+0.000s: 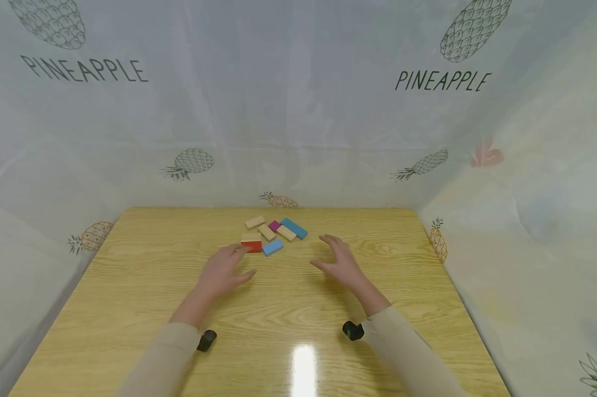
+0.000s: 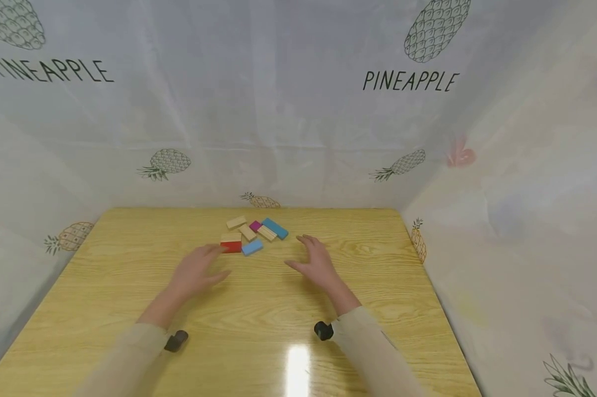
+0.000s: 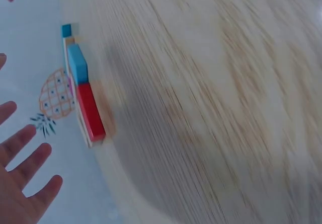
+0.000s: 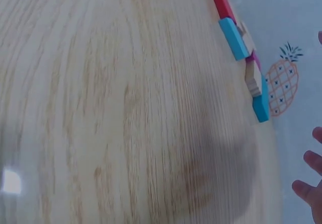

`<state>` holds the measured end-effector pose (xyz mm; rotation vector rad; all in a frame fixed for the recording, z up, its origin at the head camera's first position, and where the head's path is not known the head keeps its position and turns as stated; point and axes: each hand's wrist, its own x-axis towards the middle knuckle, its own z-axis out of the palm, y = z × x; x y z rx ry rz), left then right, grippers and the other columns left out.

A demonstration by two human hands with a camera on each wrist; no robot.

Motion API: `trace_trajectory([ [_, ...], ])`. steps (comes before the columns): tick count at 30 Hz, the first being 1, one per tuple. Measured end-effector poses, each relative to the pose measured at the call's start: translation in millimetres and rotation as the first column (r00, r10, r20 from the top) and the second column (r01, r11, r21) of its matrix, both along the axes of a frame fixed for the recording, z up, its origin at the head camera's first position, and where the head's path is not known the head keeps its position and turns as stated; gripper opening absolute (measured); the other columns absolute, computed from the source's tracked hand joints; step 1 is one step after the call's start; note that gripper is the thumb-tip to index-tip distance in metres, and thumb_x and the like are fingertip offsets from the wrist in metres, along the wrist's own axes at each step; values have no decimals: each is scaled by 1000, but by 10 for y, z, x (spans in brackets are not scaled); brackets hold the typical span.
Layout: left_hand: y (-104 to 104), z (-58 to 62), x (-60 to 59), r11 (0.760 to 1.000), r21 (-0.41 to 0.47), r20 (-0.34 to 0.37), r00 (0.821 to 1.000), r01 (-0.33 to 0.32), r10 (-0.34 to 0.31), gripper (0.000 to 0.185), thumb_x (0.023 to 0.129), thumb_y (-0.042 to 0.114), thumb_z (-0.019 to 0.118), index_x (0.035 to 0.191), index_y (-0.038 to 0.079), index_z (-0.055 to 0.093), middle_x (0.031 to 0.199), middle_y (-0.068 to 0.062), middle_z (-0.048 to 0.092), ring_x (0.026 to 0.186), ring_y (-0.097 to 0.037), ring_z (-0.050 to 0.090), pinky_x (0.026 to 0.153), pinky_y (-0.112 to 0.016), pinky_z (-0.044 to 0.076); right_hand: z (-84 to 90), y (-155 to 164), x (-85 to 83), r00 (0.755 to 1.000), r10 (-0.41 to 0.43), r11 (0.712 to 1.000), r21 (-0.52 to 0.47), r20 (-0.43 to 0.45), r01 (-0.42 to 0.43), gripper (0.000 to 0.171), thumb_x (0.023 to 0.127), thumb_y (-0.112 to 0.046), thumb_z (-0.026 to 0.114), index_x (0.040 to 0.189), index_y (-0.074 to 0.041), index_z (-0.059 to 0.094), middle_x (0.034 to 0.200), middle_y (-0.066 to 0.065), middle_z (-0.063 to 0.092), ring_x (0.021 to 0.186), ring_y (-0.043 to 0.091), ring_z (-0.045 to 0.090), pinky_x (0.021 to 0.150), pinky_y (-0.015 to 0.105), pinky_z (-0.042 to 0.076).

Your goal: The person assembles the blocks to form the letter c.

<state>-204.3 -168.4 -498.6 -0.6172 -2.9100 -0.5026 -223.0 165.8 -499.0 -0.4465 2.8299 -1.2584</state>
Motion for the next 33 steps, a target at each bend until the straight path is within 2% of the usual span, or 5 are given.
trace_trajectory([
  [6,154,-21,-72,1000,15,16,1000,17,-17,58,86,43,72,131,9,59,129,-13,57,116,-34,55,94,-52,45,-72,-107,-135,999,19,998,-55,38,-17,72,87,-35,74,147,-9,42,150,12,36,139,32,31,108,55,29],
  [17,371,-93,-243,999,38,66,998,11,-13,56,89,44,68,131,8,61,132,-13,58,124,-33,51,99,-51,42,-191,-264,-382,999,17,998,-58,43,-15,68,86,-25,77,142,-2,47,144,15,42,135,32,37,109,50,30],
  [23,461,-114,-284,998,62,103,995,-11,4,53,90,45,66,131,10,62,132,-15,58,123,-34,53,97,-52,43,-265,-314,-486,996,-28,995,-95,89,37,63,86,-19,77,140,-3,49,143,14,43,134,33,37,109,51,30],
  [28,510,-109,-322,995,94,127,992,-36,24,50,90,43,66,130,12,62,127,-9,60,115,-30,58,92,-50,48,-356,-352,-619,996,-46,993,-105,79,54,60,84,-15,78,137,-1,53,139,16,47,132,33,40,109,48,31],
  [33,536,-114,-355,991,123,134,990,-51,34,50,90,42,67,130,12,63,127,-7,60,114,-28,58,92,-47,47,-445,-380,-729,993,-80,991,-97,88,88,55,84,-15,78,133,-3,57,137,16,50,131,32,42,109,46,31],
])
